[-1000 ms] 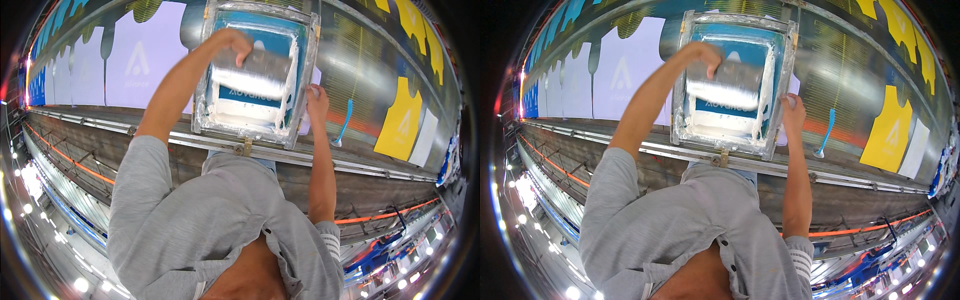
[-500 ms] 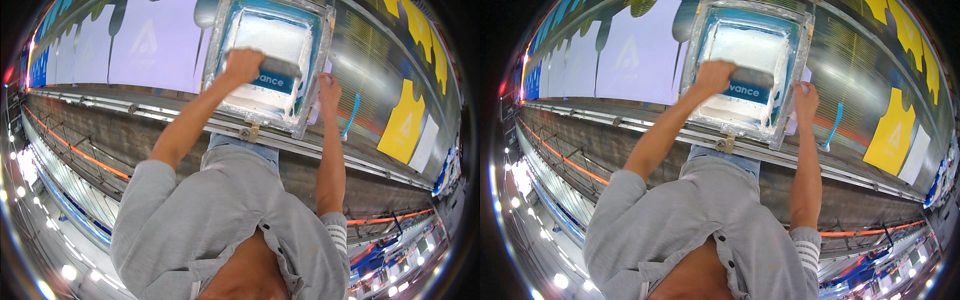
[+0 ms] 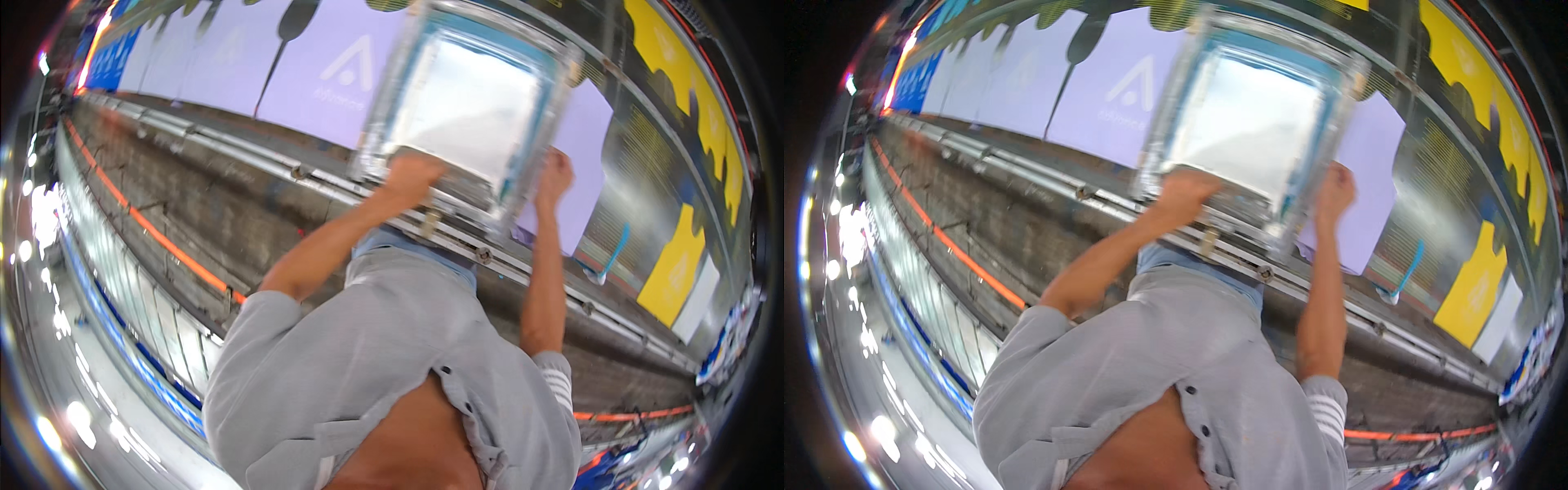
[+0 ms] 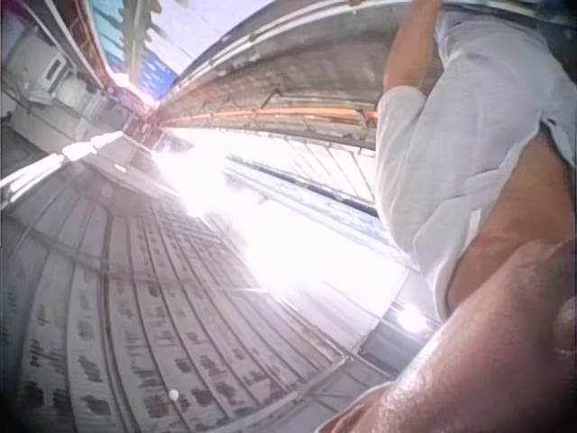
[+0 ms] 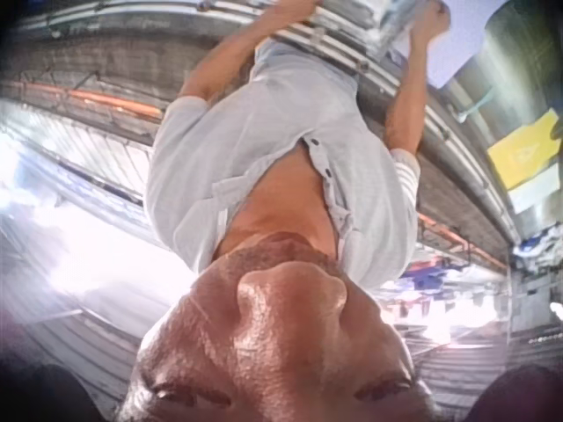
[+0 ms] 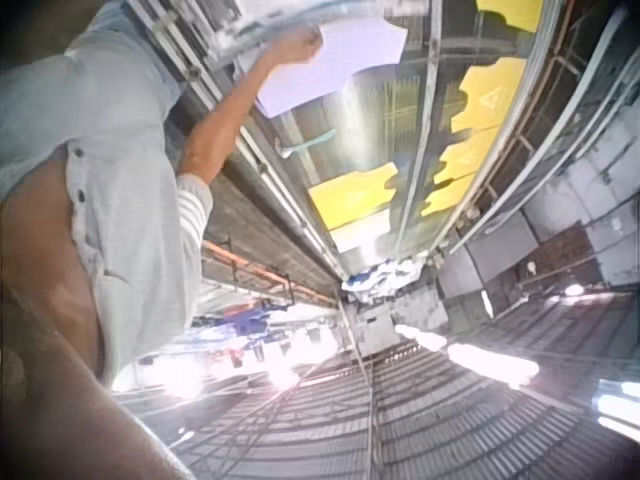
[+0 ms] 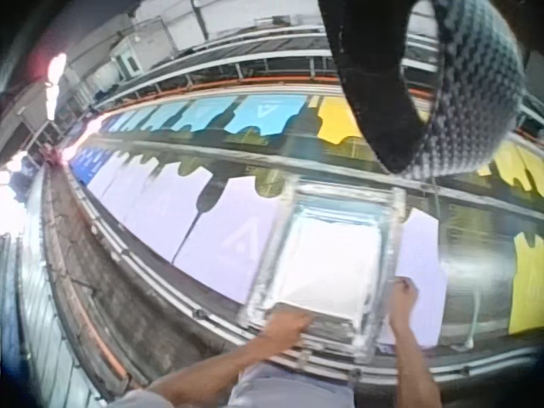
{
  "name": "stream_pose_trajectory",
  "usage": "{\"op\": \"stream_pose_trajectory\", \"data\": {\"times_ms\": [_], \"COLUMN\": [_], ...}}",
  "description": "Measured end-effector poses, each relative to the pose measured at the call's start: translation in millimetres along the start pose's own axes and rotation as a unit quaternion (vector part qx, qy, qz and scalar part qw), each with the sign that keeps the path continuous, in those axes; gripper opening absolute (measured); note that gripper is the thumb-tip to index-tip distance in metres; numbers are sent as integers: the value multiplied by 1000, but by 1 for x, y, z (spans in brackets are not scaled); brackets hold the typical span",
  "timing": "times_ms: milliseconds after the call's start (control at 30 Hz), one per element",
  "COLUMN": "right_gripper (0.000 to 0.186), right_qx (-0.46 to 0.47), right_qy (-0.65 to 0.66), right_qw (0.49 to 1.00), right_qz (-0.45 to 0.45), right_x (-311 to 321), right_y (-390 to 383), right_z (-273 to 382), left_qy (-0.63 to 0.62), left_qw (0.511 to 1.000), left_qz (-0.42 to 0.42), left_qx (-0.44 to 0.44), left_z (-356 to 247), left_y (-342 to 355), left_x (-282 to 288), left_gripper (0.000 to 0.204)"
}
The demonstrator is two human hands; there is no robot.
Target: The person uses a squeegee to pull white ink across a screen printing frame mounted on a rail. The person repeatedly wipes the squeegee and repositions the frame to print the 'Advance' logo onto a moving banner.
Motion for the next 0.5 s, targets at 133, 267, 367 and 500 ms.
{"op": "stream_pose_trajectory", "data": {"times_ms": [133, 267, 367, 500], "right_gripper": [26, 23, 23, 23], "right_qx": [4, -60, -78, -99], "right_qy": [-79, 48, 59, 45], "right_qw": [997, 997, 995, 994], "right_qz": [20, 4, -6, -5], "right_x": [-127, -207, -206, -207], "right_y": [-64, -108, -103, -111], "right_z": [58, 109, 108, 98], "left_qy": [32, 59, 82, 70], "left_qw": [999, 993, 994, 987], "left_qz": [-14, -83, -49, 141], "left_qx": [10, -64, -55, 26], "left_z": [118, 186, 184, 202], "left_y": [-42, -81, -88, -65], "left_x": [51, 84, 89, 97], "left_gripper": [40, 46, 49, 41]}}
Point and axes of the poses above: each hand's wrist, its own y-axis towards the middle knuckle, its own x-axis out of the back of the hand, z = x × y, the point moved 3 cm from there along y, towards the middle knuckle, and after that the axes turned 5 degrees about y, right-handed, at the moved point
